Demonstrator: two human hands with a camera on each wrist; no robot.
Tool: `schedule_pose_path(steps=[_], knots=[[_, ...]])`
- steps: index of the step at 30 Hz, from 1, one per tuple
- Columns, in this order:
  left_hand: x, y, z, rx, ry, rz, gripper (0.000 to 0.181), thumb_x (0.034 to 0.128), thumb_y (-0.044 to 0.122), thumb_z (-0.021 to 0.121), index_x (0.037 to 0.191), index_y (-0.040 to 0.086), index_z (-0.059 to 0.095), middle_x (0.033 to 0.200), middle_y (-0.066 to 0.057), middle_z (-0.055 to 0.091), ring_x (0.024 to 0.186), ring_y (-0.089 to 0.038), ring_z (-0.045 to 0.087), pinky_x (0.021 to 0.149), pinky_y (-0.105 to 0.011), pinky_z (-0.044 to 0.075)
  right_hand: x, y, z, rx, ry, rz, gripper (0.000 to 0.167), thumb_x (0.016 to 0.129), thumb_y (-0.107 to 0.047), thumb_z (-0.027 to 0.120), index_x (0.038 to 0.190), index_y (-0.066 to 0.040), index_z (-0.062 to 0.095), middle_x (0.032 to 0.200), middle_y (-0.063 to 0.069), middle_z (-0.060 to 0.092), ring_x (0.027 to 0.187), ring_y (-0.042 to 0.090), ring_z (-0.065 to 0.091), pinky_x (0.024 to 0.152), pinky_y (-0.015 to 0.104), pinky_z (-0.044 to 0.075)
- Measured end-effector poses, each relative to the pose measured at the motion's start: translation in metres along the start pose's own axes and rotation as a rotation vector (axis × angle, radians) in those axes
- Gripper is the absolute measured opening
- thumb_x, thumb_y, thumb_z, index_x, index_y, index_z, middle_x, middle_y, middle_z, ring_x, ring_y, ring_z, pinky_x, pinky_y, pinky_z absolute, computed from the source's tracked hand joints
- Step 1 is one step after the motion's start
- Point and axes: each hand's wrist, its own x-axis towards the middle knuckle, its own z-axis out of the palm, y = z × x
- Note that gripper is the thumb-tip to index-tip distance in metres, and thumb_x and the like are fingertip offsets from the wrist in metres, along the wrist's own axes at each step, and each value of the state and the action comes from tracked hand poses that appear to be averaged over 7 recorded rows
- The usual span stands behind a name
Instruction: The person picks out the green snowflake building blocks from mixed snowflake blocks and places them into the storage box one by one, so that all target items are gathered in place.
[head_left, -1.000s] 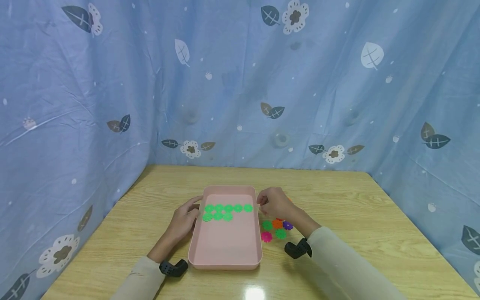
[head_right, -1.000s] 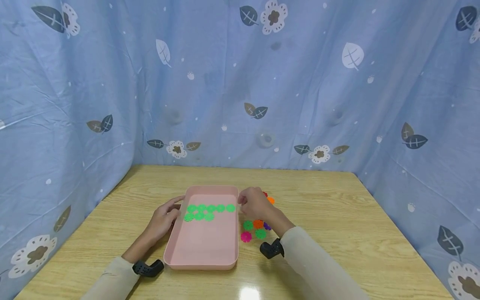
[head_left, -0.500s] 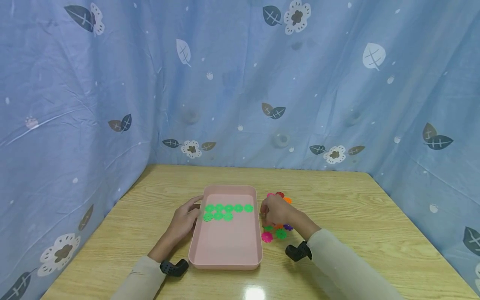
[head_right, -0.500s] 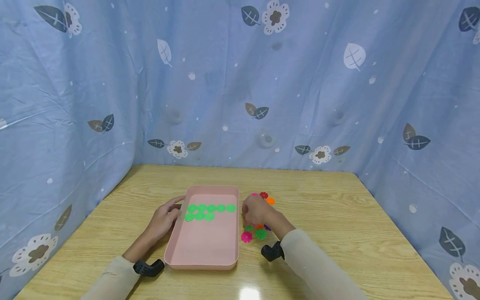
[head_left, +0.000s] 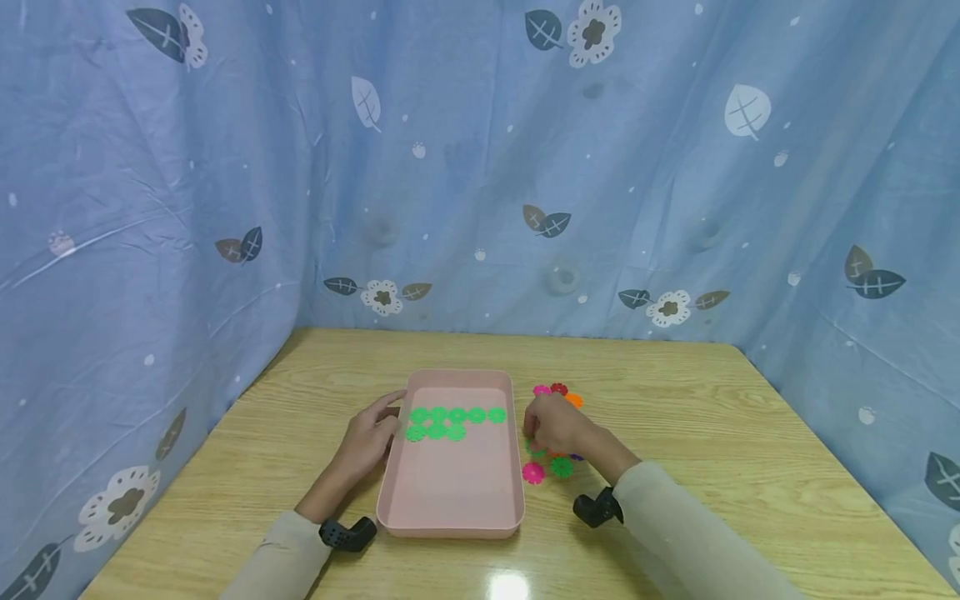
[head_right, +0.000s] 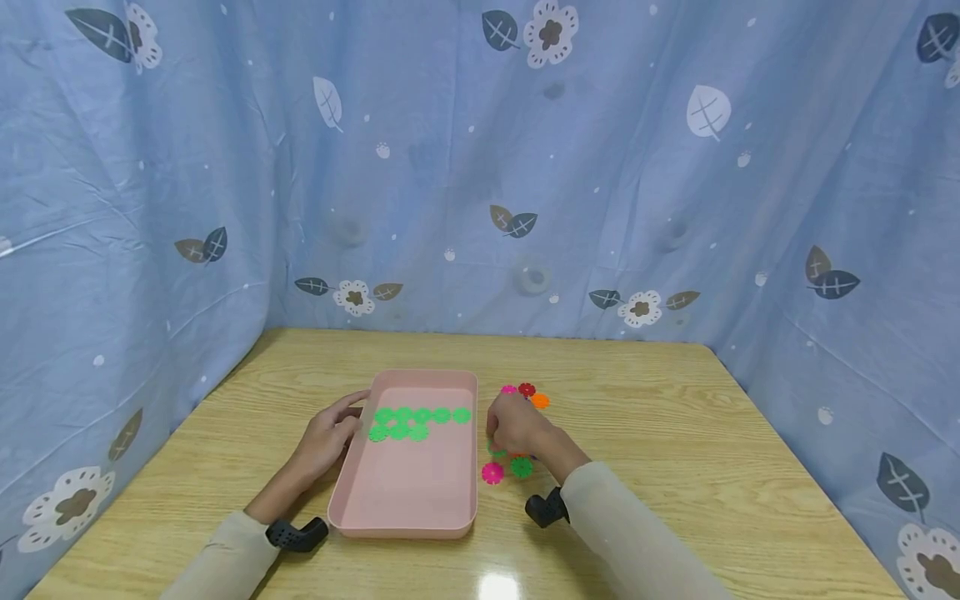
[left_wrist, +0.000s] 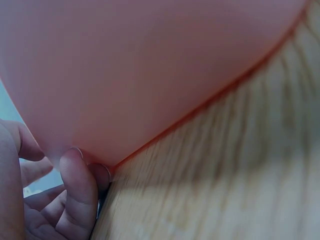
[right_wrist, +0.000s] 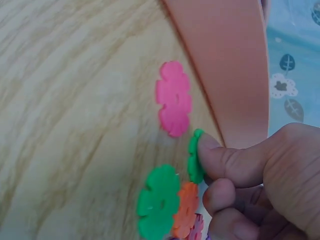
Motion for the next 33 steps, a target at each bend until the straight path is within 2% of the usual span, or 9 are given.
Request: schedule_pose_path(steps=[3, 6, 9, 12, 13, 19, 24, 29, 33], knots=[[0.000, 0.000, 0.000, 0.005, 0.006, -0.006, 0.052, 0.0989, 0.010, 0.044, 0.151, 0.016, 0.049, 0.131, -0.020, 0.065, 0.080, -0.022, 0.070, 0.062, -0.031, 0.056, -0.001, 0.000, 0.001, -0.018, 0.008, -0.007, 0.014, 0.076, 0.000, 0.085, 0.079, -0.008, 0.075, 0.080, -0.002, 0.068, 0.079, 0.015, 0.061, 0.075, 0.035, 0.058], [0.000, 0.001, 0.000, 0.011, 0.011, -0.004, 0.053, 0.0982, 0.010, 0.045, 0.150, 0.016, 0.050, 0.131, -0.020, 0.065, 0.080, -0.020, 0.070, 0.062, -0.031, 0.055, -0.003, 0.003, 0.001, -0.009, 0.010, -0.051, 0.012, 0.078, 0.001, 0.083, 0.081, -0.006, 0.074, 0.081, -0.001, 0.068, 0.079, 0.014, 0.060, 0.075, 0.036, 0.057], [0.001, 0.000, 0.000, 0.012, 0.011, -0.008, 0.053, 0.0981, 0.010, 0.045, 0.150, 0.017, 0.050, 0.131, -0.020, 0.065, 0.076, -0.021, 0.069, 0.059, -0.031, 0.054, -0.005, 0.009, -0.001, 0.025, 0.005, -0.114, 0.010, 0.080, 0.002, 0.081, 0.083, -0.004, 0.074, 0.082, 0.001, 0.069, 0.078, 0.014, 0.060, 0.073, 0.036, 0.057], [0.001, 0.000, 0.000, 0.011, 0.008, -0.008, 0.053, 0.0985, 0.011, 0.045, 0.151, 0.016, 0.049, 0.132, -0.021, 0.064, 0.076, -0.021, 0.069, 0.058, -0.031, 0.054, -0.008, 0.013, -0.003, 0.061, -0.001, -0.144, 0.007, 0.082, 0.001, 0.079, 0.085, -0.003, 0.074, 0.082, 0.002, 0.069, 0.076, 0.013, 0.059, 0.072, 0.034, 0.055], [0.001, -0.001, 0.001, 0.010, 0.006, -0.010, 0.053, 0.0986, 0.011, 0.044, 0.151, 0.017, 0.049, 0.132, -0.021, 0.064, 0.074, -0.023, 0.068, 0.057, -0.031, 0.054, -0.008, 0.014, -0.004, 0.073, -0.003, -0.142, 0.007, 0.082, 0.001, 0.079, 0.085, -0.003, 0.074, 0.082, 0.002, 0.069, 0.076, 0.013, 0.059, 0.072, 0.034, 0.055], [0.000, 0.000, 0.000, 0.027, 0.011, 0.003, 0.052, 0.0989, 0.012, 0.045, 0.150, 0.016, 0.050, 0.132, -0.020, 0.065, 0.086, -0.022, 0.069, 0.068, -0.031, 0.055, -0.007, 0.014, -0.005, 0.109, -0.025, -0.063, 0.018, 0.075, -0.004, 0.088, 0.085, -0.005, 0.073, 0.083, 0.003, 0.069, 0.077, 0.013, 0.060, 0.070, 0.032, 0.055], [0.000, -0.001, 0.000, 0.041, 0.018, 0.005, 0.051, 0.0986, 0.012, 0.046, 0.150, 0.016, 0.050, 0.133, -0.019, 0.065, 0.091, -0.023, 0.070, 0.073, -0.031, 0.055, -0.006, 0.011, -0.005, 0.080, -0.042, -0.008, 0.021, 0.074, -0.002, 0.088, 0.086, -0.005, 0.071, 0.083, 0.001, 0.066, 0.078, 0.014, 0.060, 0.071, 0.032, 0.055], [0.000, -0.001, 0.001, 0.039, 0.017, 0.001, 0.051, 0.0985, 0.012, 0.046, 0.150, 0.015, 0.051, 0.132, -0.019, 0.065, 0.087, -0.022, 0.070, 0.071, -0.031, 0.055, -0.006, 0.010, -0.003, 0.064, -0.051, 0.005, 0.022, 0.076, -0.003, 0.087, 0.087, -0.007, 0.069, 0.081, 0.000, 0.063, 0.074, 0.015, 0.058, 0.067, 0.033, 0.053], [0.000, 0.000, 0.001, 0.025, 0.016, -0.002, 0.051, 0.0988, 0.012, 0.045, 0.149, 0.015, 0.051, 0.130, -0.019, 0.066, 0.081, -0.021, 0.071, 0.068, -0.031, 0.056, -0.006, 0.011, -0.002, 0.083, -0.047, -0.022, 0.023, 0.078, 0.000, 0.085, 0.086, -0.009, 0.066, 0.076, 0.000, 0.060, 0.068, 0.016, 0.053, 0.063, 0.030, 0.050]])
